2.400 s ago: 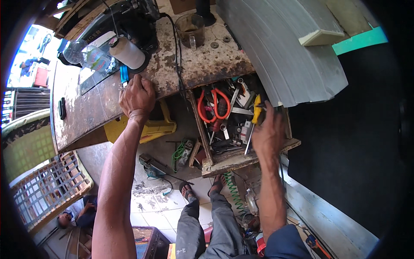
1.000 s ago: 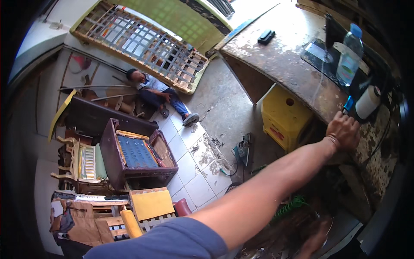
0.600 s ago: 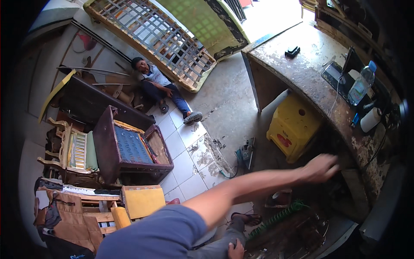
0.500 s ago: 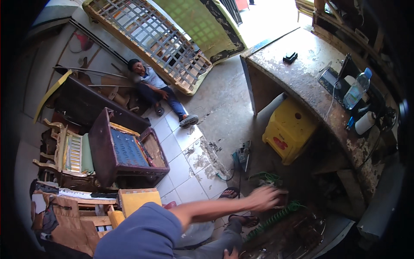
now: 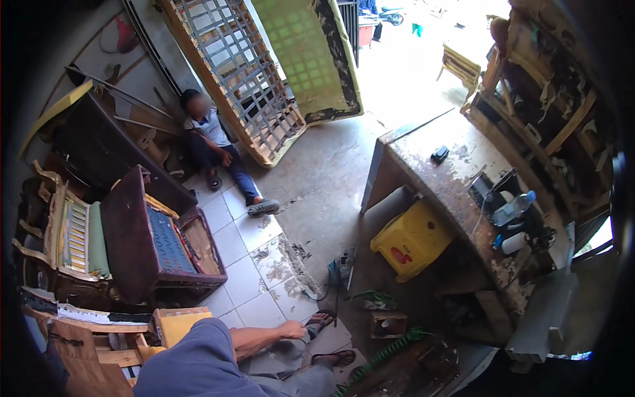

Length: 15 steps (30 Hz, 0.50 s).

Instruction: The person removes screws from a metal plate on an electric planer using a T-handle wrench, sets a small component aside, and then searches through a drawer containing various hand tools.

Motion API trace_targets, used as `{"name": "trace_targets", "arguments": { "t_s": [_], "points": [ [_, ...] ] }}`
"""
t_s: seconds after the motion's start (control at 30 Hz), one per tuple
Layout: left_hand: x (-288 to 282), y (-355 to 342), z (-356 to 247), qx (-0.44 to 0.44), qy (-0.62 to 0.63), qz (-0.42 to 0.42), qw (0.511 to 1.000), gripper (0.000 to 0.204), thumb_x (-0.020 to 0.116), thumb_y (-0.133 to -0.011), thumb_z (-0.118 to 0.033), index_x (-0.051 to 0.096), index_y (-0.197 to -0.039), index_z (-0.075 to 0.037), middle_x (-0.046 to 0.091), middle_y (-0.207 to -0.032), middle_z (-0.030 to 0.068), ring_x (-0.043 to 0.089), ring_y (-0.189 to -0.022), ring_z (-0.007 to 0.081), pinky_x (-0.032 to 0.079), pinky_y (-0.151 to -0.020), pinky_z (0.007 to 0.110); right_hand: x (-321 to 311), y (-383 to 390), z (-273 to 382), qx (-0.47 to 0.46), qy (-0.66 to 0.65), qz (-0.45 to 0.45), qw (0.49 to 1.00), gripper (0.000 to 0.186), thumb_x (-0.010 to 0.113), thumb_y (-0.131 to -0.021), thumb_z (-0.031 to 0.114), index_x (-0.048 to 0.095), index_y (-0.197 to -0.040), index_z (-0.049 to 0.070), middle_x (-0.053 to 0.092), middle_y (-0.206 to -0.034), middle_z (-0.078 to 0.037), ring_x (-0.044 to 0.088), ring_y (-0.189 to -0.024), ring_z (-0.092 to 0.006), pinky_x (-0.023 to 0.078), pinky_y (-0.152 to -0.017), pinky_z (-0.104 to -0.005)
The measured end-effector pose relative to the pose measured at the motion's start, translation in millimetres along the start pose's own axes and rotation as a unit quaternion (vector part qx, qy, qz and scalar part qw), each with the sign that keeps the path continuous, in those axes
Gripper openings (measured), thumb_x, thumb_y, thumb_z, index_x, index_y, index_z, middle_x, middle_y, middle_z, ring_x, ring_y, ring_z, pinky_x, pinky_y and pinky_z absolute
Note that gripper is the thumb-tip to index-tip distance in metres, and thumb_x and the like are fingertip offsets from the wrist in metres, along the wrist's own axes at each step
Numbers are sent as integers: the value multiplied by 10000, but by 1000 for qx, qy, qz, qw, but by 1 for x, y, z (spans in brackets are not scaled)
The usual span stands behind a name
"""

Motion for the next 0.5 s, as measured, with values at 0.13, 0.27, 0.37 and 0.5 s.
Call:
{"name": "trace_targets", "arguments": {
  "t_s": [0.13,0.27,0.37,0.5],
  "points": [
    [-12,7,80,-46,-55,-35,997,435,517,-833,-388,751,-927,-34,717,-1018,242,676,-991,439,551,-855,501,-29,11,106,25,-97,10,995,525,521,-1012,454,595,-1363,71,613,-1349,-227,569,-1273,-360,431,-1066,-436],
    [-35,30,104,-73,-140,20,987,425,507,-820,-316,740,-974,4,703,-1075,254,672,-1034,426,541,-888,485,-88,66,204,50,-221,11,974,508,533,-1012,440,599,-1364,79,607,-1358,-227,576,-1270,-343,428,-1073,-446],
    [-30,23,104,-95,-138,26,986,404,495,-799,-274,746,-933,13,715,-1034,247,694,-994,396,553,-860,476,-115,111,225,80,-318,-10,945,497,542,-1011,429,603,-1365,85,603,-1366,-227,581,-1267,-331,425,-1079,-454],
    [-23,18,46,40,-227,37,972,409,500,-815,-304,752,-941,-6,714,-1038,241,688,-997,406,541,-890,472,-101,167,175,123,-411,-44,902,482,554,-1011,415,607,-1366,93,597,-1375,-227,588,-1263,-314,422,-1087,-464]
  ]
}}
Point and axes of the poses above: each hand's wrist, its own y-axis away from the middle knuckle, its own x-axis out of the palm, z = x × y, the point moved 7 cm from there along -y, towards the middle knuckle
